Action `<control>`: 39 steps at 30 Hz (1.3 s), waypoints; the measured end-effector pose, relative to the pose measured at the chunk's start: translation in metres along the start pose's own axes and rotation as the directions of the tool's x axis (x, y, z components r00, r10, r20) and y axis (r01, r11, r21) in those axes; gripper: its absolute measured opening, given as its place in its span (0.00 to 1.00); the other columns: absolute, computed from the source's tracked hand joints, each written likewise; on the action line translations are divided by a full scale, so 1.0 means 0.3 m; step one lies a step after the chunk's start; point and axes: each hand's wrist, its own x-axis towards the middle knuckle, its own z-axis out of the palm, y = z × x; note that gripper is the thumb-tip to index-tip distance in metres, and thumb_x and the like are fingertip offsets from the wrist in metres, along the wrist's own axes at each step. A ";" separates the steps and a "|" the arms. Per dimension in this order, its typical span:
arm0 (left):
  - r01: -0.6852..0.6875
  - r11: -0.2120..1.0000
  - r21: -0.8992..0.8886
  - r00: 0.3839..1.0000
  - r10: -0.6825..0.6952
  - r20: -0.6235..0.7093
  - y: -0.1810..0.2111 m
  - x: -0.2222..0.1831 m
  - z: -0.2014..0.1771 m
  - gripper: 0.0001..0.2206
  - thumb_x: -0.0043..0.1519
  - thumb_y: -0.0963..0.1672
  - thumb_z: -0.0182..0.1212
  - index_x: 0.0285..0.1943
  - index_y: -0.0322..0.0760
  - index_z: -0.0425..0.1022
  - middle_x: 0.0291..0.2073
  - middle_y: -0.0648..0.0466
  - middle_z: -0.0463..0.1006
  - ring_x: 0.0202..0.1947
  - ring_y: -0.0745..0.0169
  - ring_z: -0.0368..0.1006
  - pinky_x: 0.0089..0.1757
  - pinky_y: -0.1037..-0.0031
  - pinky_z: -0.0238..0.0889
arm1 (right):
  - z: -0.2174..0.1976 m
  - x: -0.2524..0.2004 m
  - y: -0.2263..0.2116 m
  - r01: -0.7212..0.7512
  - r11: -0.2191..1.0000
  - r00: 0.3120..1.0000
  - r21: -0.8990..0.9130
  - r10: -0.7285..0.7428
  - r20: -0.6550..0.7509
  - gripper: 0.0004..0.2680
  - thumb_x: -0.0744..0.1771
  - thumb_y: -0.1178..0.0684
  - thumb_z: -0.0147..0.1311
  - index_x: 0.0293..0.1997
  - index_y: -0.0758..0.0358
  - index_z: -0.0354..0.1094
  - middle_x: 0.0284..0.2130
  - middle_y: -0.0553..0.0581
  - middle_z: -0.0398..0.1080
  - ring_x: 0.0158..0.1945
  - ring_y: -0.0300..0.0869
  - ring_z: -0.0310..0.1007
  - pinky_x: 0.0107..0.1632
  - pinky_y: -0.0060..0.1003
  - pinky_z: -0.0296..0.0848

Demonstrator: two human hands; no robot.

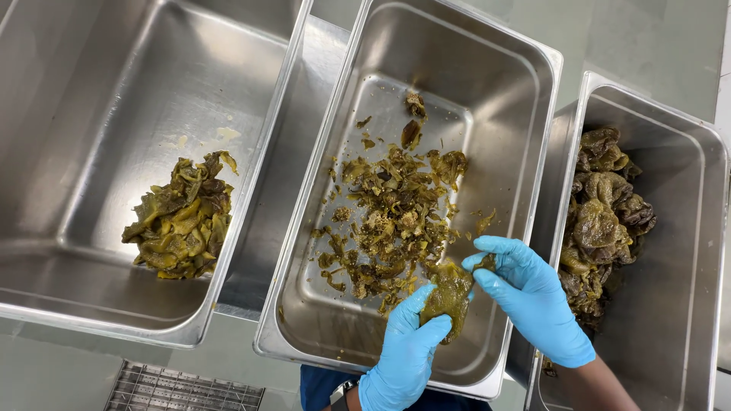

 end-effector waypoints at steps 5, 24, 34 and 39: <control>0.018 0.999 -0.028 0.999 -0.017 0.045 0.018 0.003 0.012 0.22 0.60 0.34 0.53 0.66 0.23 0.69 0.56 0.43 0.79 0.55 0.58 0.77 0.57 0.68 0.69 | -0.021 0.032 -0.028 0.007 1.000 1.000 -0.006 -0.007 -0.019 0.17 0.66 0.65 0.53 0.62 0.64 0.65 0.45 0.58 0.76 0.49 0.38 0.76 0.56 0.35 0.75; -0.025 0.998 0.053 0.974 0.036 -0.224 0.077 0.003 0.086 0.17 0.62 0.40 0.61 0.61 0.31 0.74 0.49 0.53 0.80 0.47 0.68 0.76 0.48 0.75 0.70 | 0.070 -0.031 0.032 -0.296 0.948 0.920 0.116 0.251 0.302 0.21 0.64 0.68 0.52 0.65 0.65 0.65 0.45 0.58 0.76 0.50 0.41 0.76 0.57 0.40 0.72; -0.012 0.998 0.055 0.979 0.023 -0.201 0.129 0.000 0.124 0.15 0.61 0.40 0.58 0.58 0.34 0.74 0.43 0.56 0.81 0.43 0.67 0.79 0.46 0.75 0.75 | 0.085 -0.033 -0.010 -0.282 0.904 0.889 0.322 0.120 0.442 0.31 0.57 0.74 0.39 0.69 0.63 0.56 0.54 0.57 0.73 0.52 0.46 0.75 0.60 0.44 0.75; -0.001 0.999 0.045 0.972 0.012 -0.235 0.048 0.035 0.041 0.13 0.63 0.39 0.62 0.56 0.30 0.76 0.42 0.55 0.80 0.39 0.69 0.76 0.42 0.75 0.71 | 0.055 -0.083 -0.060 0.093 0.950 0.878 -0.297 0.063 0.474 0.33 0.60 0.71 0.43 0.76 0.57 0.47 0.47 0.56 0.73 0.46 0.44 0.82 0.53 0.38 0.80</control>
